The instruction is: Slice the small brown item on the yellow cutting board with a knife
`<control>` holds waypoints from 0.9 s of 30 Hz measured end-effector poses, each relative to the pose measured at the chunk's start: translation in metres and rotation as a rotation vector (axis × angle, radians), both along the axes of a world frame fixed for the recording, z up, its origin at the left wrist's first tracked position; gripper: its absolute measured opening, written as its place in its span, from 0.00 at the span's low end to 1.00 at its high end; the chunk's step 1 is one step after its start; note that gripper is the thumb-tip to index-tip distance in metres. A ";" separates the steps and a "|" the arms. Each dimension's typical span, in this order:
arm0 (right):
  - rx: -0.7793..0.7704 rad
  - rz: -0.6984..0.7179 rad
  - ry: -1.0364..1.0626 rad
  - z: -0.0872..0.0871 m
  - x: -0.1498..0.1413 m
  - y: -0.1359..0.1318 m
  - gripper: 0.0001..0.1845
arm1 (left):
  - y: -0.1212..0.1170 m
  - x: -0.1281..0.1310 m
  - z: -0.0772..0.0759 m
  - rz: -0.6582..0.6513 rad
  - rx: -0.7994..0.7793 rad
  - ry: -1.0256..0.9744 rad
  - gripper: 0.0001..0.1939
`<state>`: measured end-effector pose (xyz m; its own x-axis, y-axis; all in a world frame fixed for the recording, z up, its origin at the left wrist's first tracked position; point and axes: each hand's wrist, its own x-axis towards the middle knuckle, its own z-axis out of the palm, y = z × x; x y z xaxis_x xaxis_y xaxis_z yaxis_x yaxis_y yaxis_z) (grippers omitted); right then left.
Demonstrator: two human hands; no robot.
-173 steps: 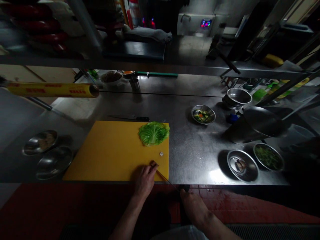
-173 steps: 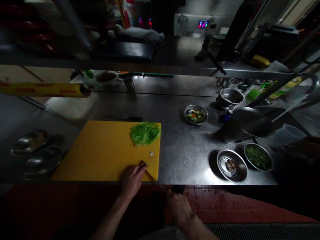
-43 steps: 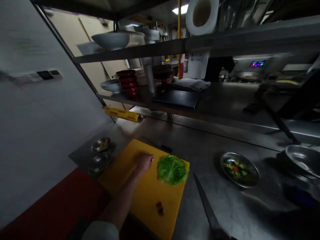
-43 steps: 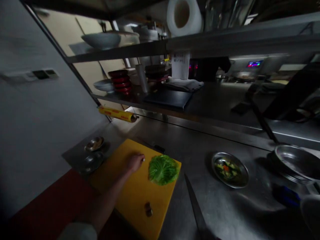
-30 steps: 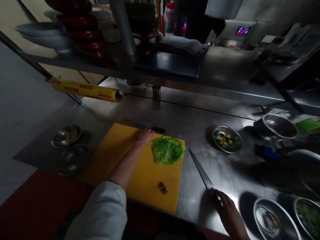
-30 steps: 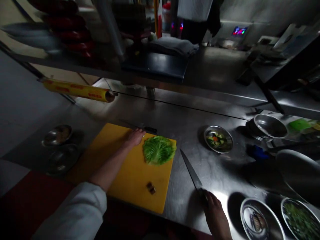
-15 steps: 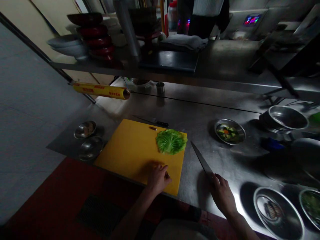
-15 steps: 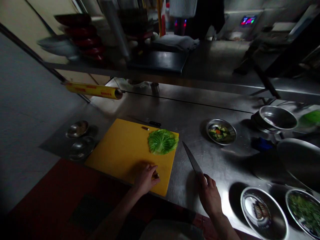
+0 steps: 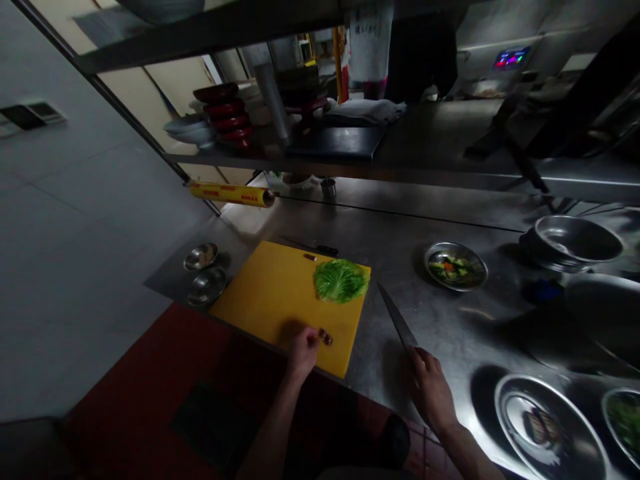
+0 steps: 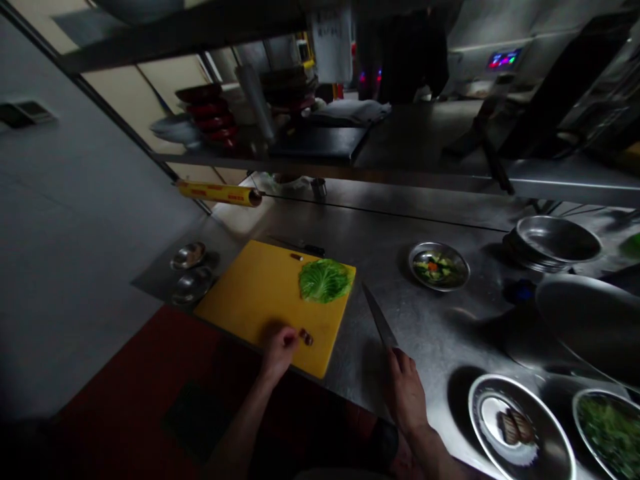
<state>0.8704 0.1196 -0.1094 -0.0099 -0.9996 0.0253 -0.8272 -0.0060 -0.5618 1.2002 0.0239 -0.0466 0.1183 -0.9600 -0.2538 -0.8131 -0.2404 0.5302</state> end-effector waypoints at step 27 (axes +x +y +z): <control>0.134 -0.055 0.178 0.012 0.225 -0.003 0.26 | 0.056 0.180 0.001 0.469 0.570 1.273 0.28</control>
